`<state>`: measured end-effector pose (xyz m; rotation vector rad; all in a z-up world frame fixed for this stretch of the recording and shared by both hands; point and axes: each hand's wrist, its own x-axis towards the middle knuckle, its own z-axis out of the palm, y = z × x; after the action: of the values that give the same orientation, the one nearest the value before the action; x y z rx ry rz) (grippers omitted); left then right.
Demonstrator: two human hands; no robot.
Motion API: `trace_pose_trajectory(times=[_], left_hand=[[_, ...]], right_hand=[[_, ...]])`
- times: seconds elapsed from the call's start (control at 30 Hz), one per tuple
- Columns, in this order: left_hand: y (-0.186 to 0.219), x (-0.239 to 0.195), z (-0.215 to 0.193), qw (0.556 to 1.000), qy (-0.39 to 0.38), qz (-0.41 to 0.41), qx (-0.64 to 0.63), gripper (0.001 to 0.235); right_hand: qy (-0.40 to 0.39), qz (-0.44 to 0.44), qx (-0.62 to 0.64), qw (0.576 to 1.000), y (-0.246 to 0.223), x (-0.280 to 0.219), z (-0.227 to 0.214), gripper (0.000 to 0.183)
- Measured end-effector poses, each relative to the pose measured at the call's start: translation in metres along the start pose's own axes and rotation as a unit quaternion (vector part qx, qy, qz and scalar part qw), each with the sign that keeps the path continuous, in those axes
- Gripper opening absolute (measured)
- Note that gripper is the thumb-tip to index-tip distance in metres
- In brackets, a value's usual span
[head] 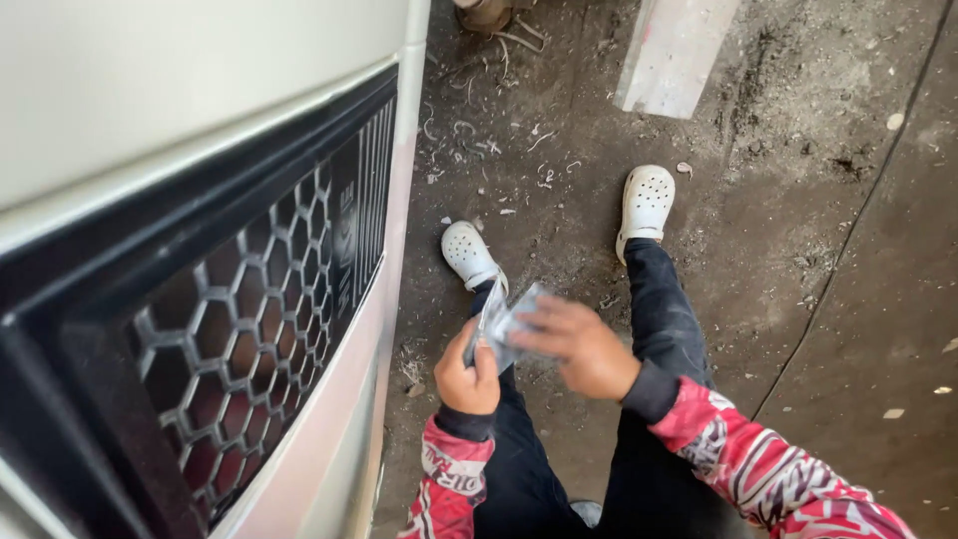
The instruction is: The person scrapes the lower side panel of a white van using a metal scraper and a small metal tool. They remove loose paint and debris from the area around a black vent grille, then walk to a nearby shelf to retrieve a small metal piece before returning to continue scraping.
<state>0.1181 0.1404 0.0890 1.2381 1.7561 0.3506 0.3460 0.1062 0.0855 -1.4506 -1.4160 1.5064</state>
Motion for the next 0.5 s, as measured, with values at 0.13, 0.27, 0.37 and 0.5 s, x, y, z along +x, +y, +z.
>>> trace_pose_trajectory(times=[0.13, 0.27, 0.37, 0.5], left_hand=[[0.022, 0.005, -0.006, 0.992, -0.026, 0.103, 0.069, 0.029], [0.003, 0.009, -0.022, 0.996, -0.006, 0.092, 0.021, 0.029], [-0.041, -0.003, -0.032, 0.997, 0.029, 0.071, -0.010, 0.029], [-0.147, -0.057, -0.034, 0.995, -0.029, -0.095, -0.001, 0.029]], right_hand=[[-0.074, -0.014, 0.006, 0.997, 0.002, -0.013, 0.020, 0.076], [-0.085, 0.041, 0.084, 0.992, 0.051, -0.008, 0.046, 0.078], [0.021, 0.197, 0.393, 0.898, 0.093, 0.037, 0.048, 0.066], [0.134, 0.202, 0.556, 0.795, 0.104, 0.142, 0.027, 0.066]])
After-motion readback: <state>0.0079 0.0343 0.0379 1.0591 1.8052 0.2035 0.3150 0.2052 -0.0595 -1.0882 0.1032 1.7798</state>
